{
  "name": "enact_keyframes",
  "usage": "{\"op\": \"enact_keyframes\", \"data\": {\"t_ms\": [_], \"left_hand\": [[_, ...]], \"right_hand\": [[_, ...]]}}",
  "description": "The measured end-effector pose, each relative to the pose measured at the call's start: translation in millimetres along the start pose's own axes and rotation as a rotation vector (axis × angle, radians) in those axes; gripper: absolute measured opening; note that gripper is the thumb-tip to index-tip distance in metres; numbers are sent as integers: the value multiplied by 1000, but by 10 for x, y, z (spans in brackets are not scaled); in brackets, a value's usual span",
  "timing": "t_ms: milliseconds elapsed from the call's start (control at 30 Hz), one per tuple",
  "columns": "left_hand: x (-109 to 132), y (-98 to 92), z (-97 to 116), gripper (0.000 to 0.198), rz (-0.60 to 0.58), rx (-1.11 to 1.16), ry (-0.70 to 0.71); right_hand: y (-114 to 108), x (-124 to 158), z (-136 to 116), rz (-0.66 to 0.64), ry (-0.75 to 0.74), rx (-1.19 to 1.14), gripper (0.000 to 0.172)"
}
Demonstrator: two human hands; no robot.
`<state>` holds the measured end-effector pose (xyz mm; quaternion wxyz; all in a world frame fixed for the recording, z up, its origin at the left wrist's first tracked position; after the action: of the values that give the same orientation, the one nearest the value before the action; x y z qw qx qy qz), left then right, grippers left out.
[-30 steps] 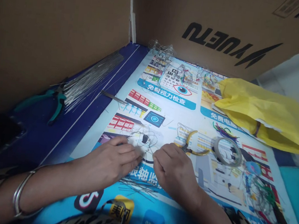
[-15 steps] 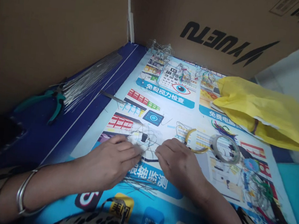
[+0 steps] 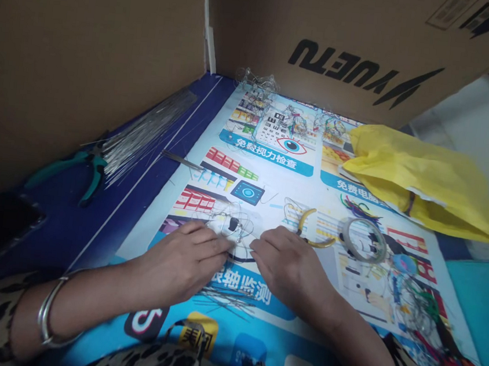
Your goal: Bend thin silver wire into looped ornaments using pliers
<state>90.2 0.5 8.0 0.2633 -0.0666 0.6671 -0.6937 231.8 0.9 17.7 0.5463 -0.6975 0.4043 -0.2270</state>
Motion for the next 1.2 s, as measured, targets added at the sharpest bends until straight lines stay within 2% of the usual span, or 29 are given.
{"op": "enact_keyframes", "data": {"t_ms": [133, 267, 367, 467, 633, 900, 1000, 1100, 1200], "left_hand": [[0, 5, -1, 20, -9, 5, 0], [2, -16, 2, 21, -4, 0, 9], [-3, -36, 0, 21, 11, -3, 7], [-7, -58, 3, 21, 40, -2, 15], [-10, -82, 8, 22, 72, -13, 18], [-27, -151, 9, 22, 115, 29, 13], [-28, -163, 0, 23, 135, 51, 4], [-23, -156, -10, 22, 145, 64, -3], [-12, -135, -11, 22, 138, 78, 5]], "right_hand": [[-153, 53, 13, 85, 14, -51, 17], [-314, 169, 112, 134, 102, -15, 17], [-351, 285, 224, 141, 144, 51, 15], [-314, 396, 340, 135, 158, 138, 26], [-233, 507, 463, 83, 182, 158, 36], [-276, 501, 538, 58, 156, 138, 29], [-289, 486, 582, 35, 144, 202, 41], [-270, 450, 615, -51, 148, 255, 57], [-287, 395, 635, -81, 145, 257, 56]]}}
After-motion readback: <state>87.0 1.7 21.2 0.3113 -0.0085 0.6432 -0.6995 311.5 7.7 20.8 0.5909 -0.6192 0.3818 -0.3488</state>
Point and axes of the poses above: each hand's wrist, its own x-axis away from the middle knuckle, its own y-axis out of the palm, z = x × y, the point moved 6 cm from there along -x, towards the middle knuckle, and after that the axes turned 9 degrees about -x, right-handed, at the moved point
